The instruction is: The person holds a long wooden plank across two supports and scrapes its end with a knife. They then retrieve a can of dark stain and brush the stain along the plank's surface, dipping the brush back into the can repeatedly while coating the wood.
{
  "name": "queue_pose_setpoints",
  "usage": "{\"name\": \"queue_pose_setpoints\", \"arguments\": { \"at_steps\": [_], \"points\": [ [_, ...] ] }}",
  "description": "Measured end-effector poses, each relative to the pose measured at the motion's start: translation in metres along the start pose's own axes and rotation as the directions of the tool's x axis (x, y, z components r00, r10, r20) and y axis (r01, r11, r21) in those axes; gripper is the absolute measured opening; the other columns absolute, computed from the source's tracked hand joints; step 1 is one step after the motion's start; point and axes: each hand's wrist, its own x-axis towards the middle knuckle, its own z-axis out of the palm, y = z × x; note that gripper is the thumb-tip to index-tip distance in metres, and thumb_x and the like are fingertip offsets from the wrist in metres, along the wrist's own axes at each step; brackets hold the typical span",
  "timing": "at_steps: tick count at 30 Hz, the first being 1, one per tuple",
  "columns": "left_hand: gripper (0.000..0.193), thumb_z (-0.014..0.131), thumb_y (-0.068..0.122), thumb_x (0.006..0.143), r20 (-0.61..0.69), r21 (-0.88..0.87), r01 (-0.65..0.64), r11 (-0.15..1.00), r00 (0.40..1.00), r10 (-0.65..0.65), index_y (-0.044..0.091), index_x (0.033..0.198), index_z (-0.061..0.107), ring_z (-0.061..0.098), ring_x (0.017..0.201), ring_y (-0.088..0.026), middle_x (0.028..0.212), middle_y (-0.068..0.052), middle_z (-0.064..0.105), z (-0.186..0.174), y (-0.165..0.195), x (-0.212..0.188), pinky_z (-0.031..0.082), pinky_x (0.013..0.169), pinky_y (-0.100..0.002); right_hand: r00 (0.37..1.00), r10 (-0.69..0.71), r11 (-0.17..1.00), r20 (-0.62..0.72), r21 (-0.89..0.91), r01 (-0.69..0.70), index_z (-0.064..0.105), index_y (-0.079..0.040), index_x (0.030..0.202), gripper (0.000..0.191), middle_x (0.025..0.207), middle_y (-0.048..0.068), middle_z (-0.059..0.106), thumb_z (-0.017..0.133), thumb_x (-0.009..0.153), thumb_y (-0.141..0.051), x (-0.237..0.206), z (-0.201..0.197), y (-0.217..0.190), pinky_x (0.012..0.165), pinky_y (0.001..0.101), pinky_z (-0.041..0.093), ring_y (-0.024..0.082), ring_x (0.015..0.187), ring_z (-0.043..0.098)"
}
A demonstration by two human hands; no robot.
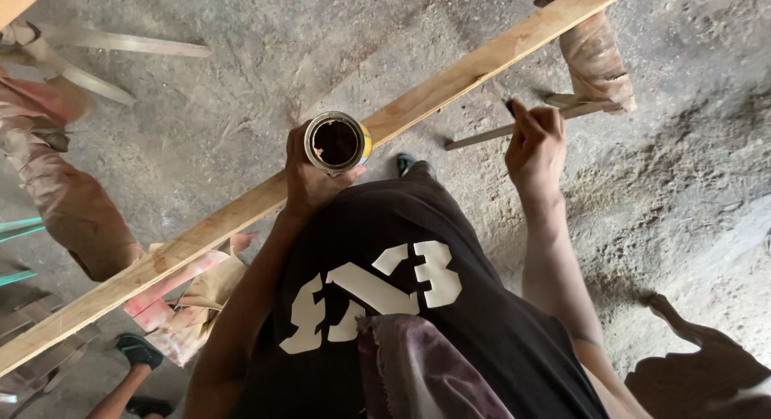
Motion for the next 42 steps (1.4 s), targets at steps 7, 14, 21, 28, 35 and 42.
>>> {"name": "queue_pose_setpoints", "arguments": {
  "at_steps": [7,14,21,28,35,42],
  "points": [
    [0.076,0.097,0.026,0.071,-0.01,-0.053,-0.005,0.999,1.0,0.004,0.006,0.132,0.057,0.056,0.122,-0.034,0.129,-0.013,0.06,0.004,-0.003,-0.002,0.047,0.106,-0.048,0.977,-0.057,0.971,0.204,-0.218,0.102,0.076,-0.013,0.136,0.039,0.092,0.008,0.058,0.057,0.105,0.001,0.03,0.008,-0.009,0.058,0.0284,0.046,0.019,0.076,0.048],
    [0.077,0.096,0.027,0.068,-0.042,-0.051,-0.022,0.998,0.999,0.02,0.004,0.131,0.057,0.056,0.119,-0.035,0.127,-0.014,0.059,0.01,-0.007,-0.001,0.048,0.103,-0.049,0.969,-0.008,0.995,0.248,0.1,-0.017,0.076,-0.013,0.125,0.029,0.09,0.006,0.058,0.063,0.103,0.0,0.027,0.019,-0.022,0.053,0.0317,0.043,0.017,0.072,0.05],
    [0.079,0.098,0.025,0.068,-0.033,0.003,-0.028,1.0,0.999,0.028,0.004,0.131,0.056,0.057,0.118,-0.035,0.125,-0.014,0.057,0.01,-0.011,-0.002,0.05,0.102,-0.047,0.97,-0.186,0.981,0.156,0.076,0.176,0.074,-0.014,0.13,0.034,0.095,0.006,0.056,0.066,0.1,0.001,0.037,-0.004,-0.024,0.07,0.0344,0.052,0.018,0.084,0.054],
    [0.078,0.097,0.025,0.067,-0.044,-0.052,-0.034,0.998,0.999,0.032,0.004,0.131,0.057,0.057,0.119,-0.036,0.127,-0.015,0.059,0.006,-0.007,-0.001,0.049,0.103,-0.047,0.997,-0.05,0.996,0.061,-0.076,0.055,0.078,-0.013,0.133,0.037,0.092,0.004,0.058,0.063,0.104,0.004,0.051,0.001,0.03,0.059,0.0255,0.043,0.016,0.08,0.05],
    [0.079,0.097,0.027,0.068,-0.015,-0.04,-0.007,0.999,1.0,0.006,0.004,0.132,0.056,0.057,0.12,-0.036,0.127,-0.015,0.059,0.002,-0.003,0.001,0.049,0.103,-0.048,0.947,0.321,0.866,-0.02,0.41,-0.286,0.076,-0.006,0.126,0.026,0.093,0.003,0.066,0.056,0.108,-0.001,0.027,0.037,0.036,0.055,0.0226,0.046,0.01,0.072,0.055],
    [0.079,0.098,0.028,0.069,-0.022,-0.06,0.014,0.998,1.0,-0.015,0.004,0.132,0.056,0.057,0.12,-0.035,0.128,-0.015,0.058,0.0,0.0,-0.002,0.049,0.103,-0.046,0.812,0.583,0.521,0.015,0.76,-0.388,0.067,-0.012,0.137,0.03,0.103,0.002,0.063,0.061,0.108,-0.008,0.006,0.08,-0.01,0.066,0.0208,0.056,0.004,0.081,0.058]
  ]
}}
